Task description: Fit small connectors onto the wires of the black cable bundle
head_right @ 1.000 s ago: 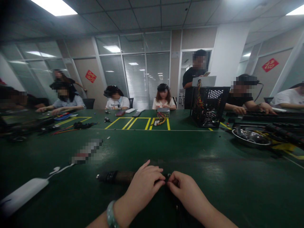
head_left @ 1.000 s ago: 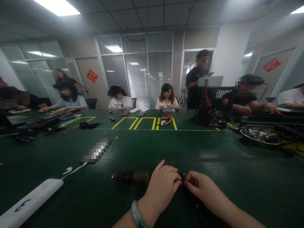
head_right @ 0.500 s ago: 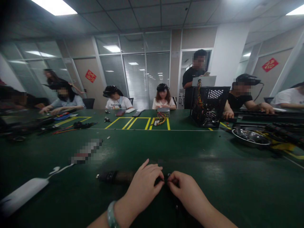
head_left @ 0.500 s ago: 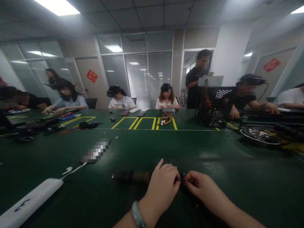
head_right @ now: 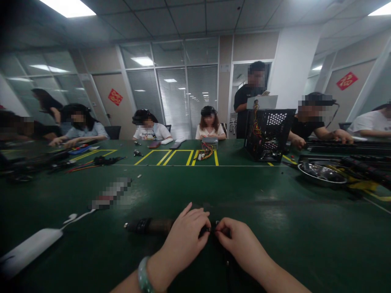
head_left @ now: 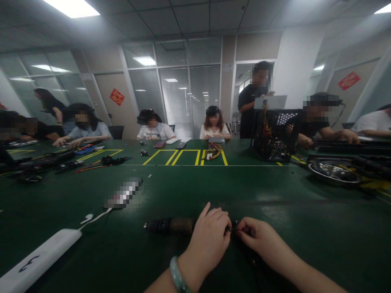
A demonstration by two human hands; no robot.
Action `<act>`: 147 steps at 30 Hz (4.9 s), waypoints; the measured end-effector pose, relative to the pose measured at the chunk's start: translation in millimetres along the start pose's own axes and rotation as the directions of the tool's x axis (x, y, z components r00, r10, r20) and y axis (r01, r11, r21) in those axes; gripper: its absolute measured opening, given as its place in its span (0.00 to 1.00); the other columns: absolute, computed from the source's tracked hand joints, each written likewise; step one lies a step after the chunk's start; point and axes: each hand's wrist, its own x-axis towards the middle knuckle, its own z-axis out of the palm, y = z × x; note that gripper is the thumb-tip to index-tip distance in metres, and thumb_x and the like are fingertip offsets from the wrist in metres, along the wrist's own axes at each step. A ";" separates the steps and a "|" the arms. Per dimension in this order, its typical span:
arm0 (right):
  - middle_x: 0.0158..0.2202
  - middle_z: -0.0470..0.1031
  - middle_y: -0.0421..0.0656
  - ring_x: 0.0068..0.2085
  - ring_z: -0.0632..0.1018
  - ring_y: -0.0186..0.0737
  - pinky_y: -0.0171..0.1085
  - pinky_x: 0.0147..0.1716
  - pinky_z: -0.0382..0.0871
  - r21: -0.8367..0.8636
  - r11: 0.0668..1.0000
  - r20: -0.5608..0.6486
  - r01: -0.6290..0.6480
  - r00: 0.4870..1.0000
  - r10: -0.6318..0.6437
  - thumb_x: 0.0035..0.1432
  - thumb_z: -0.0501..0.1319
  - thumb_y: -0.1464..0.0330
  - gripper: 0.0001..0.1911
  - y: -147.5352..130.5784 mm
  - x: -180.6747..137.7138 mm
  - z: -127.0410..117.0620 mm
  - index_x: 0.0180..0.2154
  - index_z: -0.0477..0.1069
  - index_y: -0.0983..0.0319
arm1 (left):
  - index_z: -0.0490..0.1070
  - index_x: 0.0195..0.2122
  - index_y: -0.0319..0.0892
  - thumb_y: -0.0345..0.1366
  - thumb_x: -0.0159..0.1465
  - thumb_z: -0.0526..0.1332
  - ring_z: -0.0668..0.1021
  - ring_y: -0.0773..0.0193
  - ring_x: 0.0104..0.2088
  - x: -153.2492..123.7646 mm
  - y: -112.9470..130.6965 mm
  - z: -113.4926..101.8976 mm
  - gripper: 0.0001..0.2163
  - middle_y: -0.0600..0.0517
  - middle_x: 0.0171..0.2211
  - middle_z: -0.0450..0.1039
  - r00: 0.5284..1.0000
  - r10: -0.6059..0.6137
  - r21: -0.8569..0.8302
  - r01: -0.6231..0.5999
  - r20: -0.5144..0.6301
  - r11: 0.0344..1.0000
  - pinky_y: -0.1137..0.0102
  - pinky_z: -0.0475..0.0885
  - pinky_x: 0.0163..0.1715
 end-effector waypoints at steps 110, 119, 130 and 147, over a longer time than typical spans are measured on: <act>0.30 0.78 0.39 0.32 0.77 0.37 0.31 0.30 0.64 0.012 1.000 0.019 -0.014 1.000 0.014 0.59 0.58 0.66 0.07 -1.3 -0.1 -0.7 0.32 0.72 0.61 | 0.70 0.36 0.45 0.32 0.61 0.62 0.75 0.61 0.42 0.0 -5.4 1.2 0.03 0.55 0.38 0.75 0.997 -0.035 -0.061 0.039 0.073 0.997 0.55 0.59 0.57; 0.30 0.78 0.39 0.32 0.77 0.38 0.31 0.30 0.64 -0.007 1.000 0.013 -0.014 1.000 0.014 0.59 0.58 0.66 0.07 -1.5 -0.9 -1.2 0.32 0.72 0.61 | 0.70 0.38 0.47 0.30 0.60 0.63 0.75 0.62 0.43 -0.6 -5.2 0.8 0.07 0.56 0.39 0.75 0.995 -0.027 -0.049 0.031 0.092 0.998 0.56 0.60 0.57; 0.30 0.77 0.39 0.32 0.77 0.37 0.31 0.29 0.64 0.021 1.000 0.024 -0.019 1.000 0.019 0.59 0.58 0.66 0.07 0.1 0.4 -1.3 0.32 0.72 0.61 | 0.67 0.39 0.45 0.30 0.60 0.62 0.75 0.61 0.41 0.8 -5.8 2.6 0.07 0.55 0.37 0.73 0.993 -0.074 -0.010 0.075 0.091 0.997 0.57 0.62 0.56; 0.30 0.77 0.39 0.31 0.76 0.37 0.31 0.29 0.64 0.004 1.000 0.021 -0.021 1.000 0.021 0.59 0.58 0.66 0.07 -1.4 -0.7 -1.6 0.33 0.72 0.60 | 0.69 0.35 0.45 0.30 0.61 0.61 0.75 0.63 0.43 0.9 -7.2 1.5 0.03 0.56 0.39 0.74 0.998 -0.006 -0.045 0.009 0.057 0.999 0.57 0.57 0.59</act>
